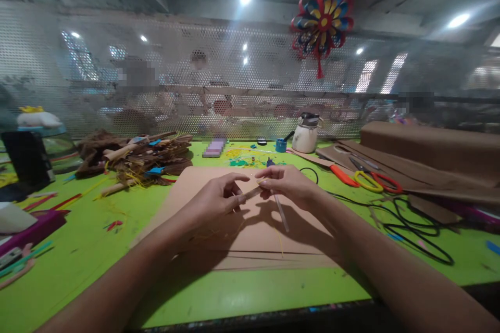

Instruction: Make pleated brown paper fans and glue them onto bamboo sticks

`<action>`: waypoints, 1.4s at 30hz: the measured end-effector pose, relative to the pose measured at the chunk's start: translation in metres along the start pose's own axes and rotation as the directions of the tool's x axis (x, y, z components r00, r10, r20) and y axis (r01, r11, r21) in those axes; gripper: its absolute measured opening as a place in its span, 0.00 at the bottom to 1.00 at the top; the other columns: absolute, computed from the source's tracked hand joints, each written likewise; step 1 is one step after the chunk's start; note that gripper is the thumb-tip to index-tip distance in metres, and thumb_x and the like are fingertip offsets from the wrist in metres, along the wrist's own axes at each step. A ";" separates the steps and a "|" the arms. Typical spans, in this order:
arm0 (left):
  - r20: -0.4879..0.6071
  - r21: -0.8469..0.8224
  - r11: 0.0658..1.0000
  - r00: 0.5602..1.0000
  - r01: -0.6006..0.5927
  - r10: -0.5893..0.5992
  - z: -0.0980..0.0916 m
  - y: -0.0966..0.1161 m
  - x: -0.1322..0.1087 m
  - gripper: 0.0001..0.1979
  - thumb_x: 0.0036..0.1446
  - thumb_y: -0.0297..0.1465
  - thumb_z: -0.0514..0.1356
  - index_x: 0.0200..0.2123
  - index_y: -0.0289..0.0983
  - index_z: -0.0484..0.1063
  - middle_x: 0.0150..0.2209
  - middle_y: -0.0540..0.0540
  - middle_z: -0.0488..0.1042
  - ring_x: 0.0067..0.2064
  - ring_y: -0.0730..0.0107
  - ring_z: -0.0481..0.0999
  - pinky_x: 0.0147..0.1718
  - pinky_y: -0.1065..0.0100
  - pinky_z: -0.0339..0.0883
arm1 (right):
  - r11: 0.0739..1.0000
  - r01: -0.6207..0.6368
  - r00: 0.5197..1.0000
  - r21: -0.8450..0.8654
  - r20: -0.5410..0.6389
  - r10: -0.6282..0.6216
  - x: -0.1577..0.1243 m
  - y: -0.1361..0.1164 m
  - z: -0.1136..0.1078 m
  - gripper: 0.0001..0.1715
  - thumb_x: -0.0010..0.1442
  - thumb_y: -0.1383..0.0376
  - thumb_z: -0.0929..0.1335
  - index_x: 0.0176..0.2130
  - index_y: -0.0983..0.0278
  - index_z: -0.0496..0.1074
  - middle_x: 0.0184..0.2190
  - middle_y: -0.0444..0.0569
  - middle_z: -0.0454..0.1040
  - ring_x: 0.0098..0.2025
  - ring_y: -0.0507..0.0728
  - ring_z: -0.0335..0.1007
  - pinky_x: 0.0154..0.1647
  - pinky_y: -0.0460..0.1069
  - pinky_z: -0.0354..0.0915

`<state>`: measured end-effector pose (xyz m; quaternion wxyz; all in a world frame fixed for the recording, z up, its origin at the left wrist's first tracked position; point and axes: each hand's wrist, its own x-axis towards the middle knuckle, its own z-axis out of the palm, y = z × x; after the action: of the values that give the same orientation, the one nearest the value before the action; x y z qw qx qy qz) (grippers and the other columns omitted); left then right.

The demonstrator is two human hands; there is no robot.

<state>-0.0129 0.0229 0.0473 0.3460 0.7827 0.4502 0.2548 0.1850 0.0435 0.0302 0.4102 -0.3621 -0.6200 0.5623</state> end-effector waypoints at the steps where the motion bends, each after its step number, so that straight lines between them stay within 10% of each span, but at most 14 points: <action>1: 0.005 0.022 1.000 1.000 0.019 -0.019 0.000 0.001 0.000 0.26 0.51 0.36 0.55 0.53 0.31 0.60 0.27 0.47 0.71 0.27 0.71 0.67 0.27 0.72 0.58 | 0.999 0.026 0.999 -0.026 -0.019 -0.026 0.000 -0.001 0.000 0.18 0.45 0.65 0.72 0.37 0.70 0.71 0.22 0.47 0.71 0.23 0.50 0.67 0.30 0.49 0.64; 11: 0.140 0.154 0.988 0.990 0.004 -0.026 0.003 -0.001 0.002 0.17 0.53 0.40 0.50 0.33 0.32 0.70 0.28 0.47 0.69 0.31 0.69 0.65 0.30 0.69 0.57 | 0.970 0.092 0.990 -0.225 -0.086 -0.114 0.002 0.001 0.001 0.13 0.44 0.65 0.70 0.32 0.70 0.71 0.14 0.41 0.67 0.18 0.48 0.63 0.21 0.45 0.60; 20: 0.133 0.112 0.990 0.986 0.088 -0.103 0.012 0.005 0.002 0.16 0.53 0.42 0.50 0.28 0.34 0.65 0.26 0.49 0.66 0.28 0.72 0.62 0.28 0.70 0.57 | 0.875 0.119 0.993 -0.469 0.061 -0.103 0.002 0.002 -0.001 0.16 0.43 0.63 0.72 0.33 0.70 0.74 0.28 0.49 0.73 0.31 0.53 0.67 0.31 0.46 0.63; 42: 0.254 0.033 0.997 0.964 0.072 -0.078 0.011 -0.005 0.013 0.22 0.52 0.48 0.50 0.25 0.34 0.67 0.20 0.48 0.69 0.23 0.73 0.65 0.24 0.70 0.56 | 0.966 0.052 0.994 -0.253 0.109 -0.025 0.005 0.009 -0.006 0.20 0.39 0.59 0.74 0.32 0.70 0.73 0.19 0.44 0.69 0.23 0.49 0.65 0.26 0.45 0.62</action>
<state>-0.0015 0.0326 0.0375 0.4011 0.7953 0.4345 0.1336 0.1883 0.0511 0.0218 0.3378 -0.3697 -0.7150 0.4879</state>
